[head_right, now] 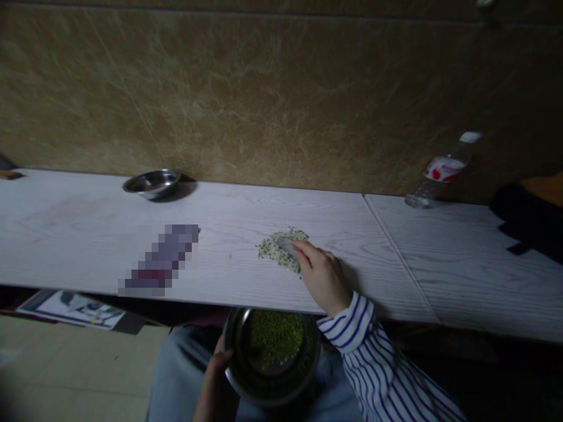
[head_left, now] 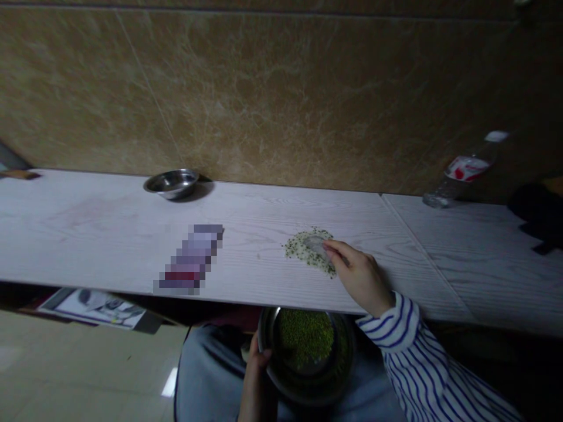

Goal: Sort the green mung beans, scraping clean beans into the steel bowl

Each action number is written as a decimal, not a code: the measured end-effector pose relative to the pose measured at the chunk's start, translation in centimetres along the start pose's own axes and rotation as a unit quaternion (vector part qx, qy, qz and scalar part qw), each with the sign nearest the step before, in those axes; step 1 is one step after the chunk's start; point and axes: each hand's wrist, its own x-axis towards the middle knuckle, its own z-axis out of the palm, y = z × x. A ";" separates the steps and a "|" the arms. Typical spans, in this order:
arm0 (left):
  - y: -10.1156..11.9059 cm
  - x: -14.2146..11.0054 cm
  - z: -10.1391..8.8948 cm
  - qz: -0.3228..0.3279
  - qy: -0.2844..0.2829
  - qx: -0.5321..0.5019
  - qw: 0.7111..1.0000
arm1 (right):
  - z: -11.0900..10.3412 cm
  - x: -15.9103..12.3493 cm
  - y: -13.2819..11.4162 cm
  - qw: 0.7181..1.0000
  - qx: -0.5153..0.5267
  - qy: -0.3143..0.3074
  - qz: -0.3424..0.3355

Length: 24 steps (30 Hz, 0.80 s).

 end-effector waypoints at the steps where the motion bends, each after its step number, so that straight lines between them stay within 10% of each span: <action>1: 0.0 0.0 0.0 0.001 0.001 0.000 1.000 | 0.0 -0.1 -0.2 1.000 0.008 -0.003 0.000; 24: 0.4 -0.4 -0.2 -0.019 -0.001 -0.037 0.999 | -1.0 -2.7 -0.9 0.999 0.002 -0.013 -0.033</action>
